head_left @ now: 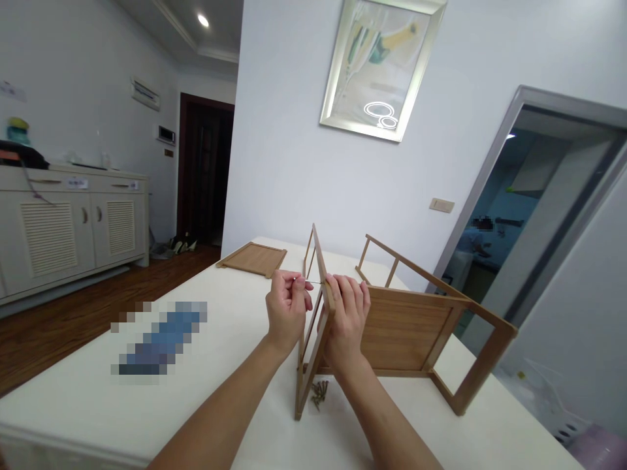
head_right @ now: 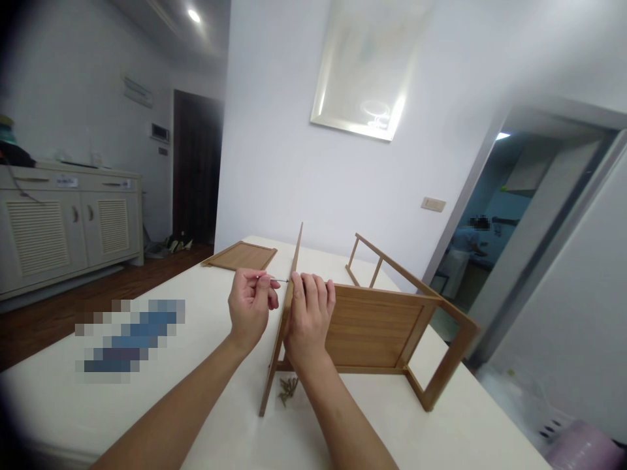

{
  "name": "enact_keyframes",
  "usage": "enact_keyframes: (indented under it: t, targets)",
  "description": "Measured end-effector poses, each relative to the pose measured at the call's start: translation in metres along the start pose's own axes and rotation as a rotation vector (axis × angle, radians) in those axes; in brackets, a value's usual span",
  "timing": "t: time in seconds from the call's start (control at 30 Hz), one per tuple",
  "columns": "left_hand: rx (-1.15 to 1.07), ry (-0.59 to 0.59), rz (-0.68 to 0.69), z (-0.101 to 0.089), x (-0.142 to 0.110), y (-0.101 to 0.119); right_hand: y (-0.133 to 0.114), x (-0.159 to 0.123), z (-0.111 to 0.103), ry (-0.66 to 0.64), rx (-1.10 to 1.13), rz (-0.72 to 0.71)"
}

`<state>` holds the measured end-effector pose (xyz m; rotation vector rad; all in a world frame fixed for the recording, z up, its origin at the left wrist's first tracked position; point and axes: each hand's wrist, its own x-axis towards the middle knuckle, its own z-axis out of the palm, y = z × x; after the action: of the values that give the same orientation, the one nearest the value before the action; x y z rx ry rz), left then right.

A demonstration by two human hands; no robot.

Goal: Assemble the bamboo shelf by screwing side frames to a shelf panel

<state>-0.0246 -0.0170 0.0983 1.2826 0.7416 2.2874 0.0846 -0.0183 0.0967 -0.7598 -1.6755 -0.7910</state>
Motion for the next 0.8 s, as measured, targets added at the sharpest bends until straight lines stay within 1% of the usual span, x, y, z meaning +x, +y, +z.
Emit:
enact_keyframes:
  t: [0.07, 0.2, 0.27, 0.47, 0.57, 0.63, 0.7, 0.8]
  targets:
    - [0.007, -0.015, -0.012, 0.0, 0.0, 0.002, -0.001, 0.001, 0.0, 0.003, -0.004, 0.005]
    - [0.018, -0.096, -0.101, 0.0, 0.001, 0.005, -0.003, 0.002, 0.001, 0.015, -0.017, 0.017]
    - [0.02, -0.114, -0.117, 0.001, 0.001, 0.006, -0.003, 0.003, 0.001, 0.018, -0.015, 0.018]
    - [0.009, -0.116, -0.116, 0.0, -0.002, 0.001, 0.002, 0.007, -0.004, 0.002, 0.026, -0.018]
    - [-0.052, -0.104, -0.095, -0.001, -0.002, 0.003, 0.01, 0.008, -0.008, 0.018, 0.044, -0.053]
    - [-0.099, -0.083, -0.094, -0.002, -0.002, 0.005, 0.017, 0.008, -0.01, 0.04, 0.011, -0.041]
    - [-0.123, -0.061, -0.125, -0.002, 0.0, 0.008, 0.023, 0.008, -0.011, 0.053, -0.04, -0.013]
    - [-0.149, -0.051, -0.213, -0.003, 0.005, 0.012, 0.029, 0.009, -0.012, 0.049, -0.075, 0.011]
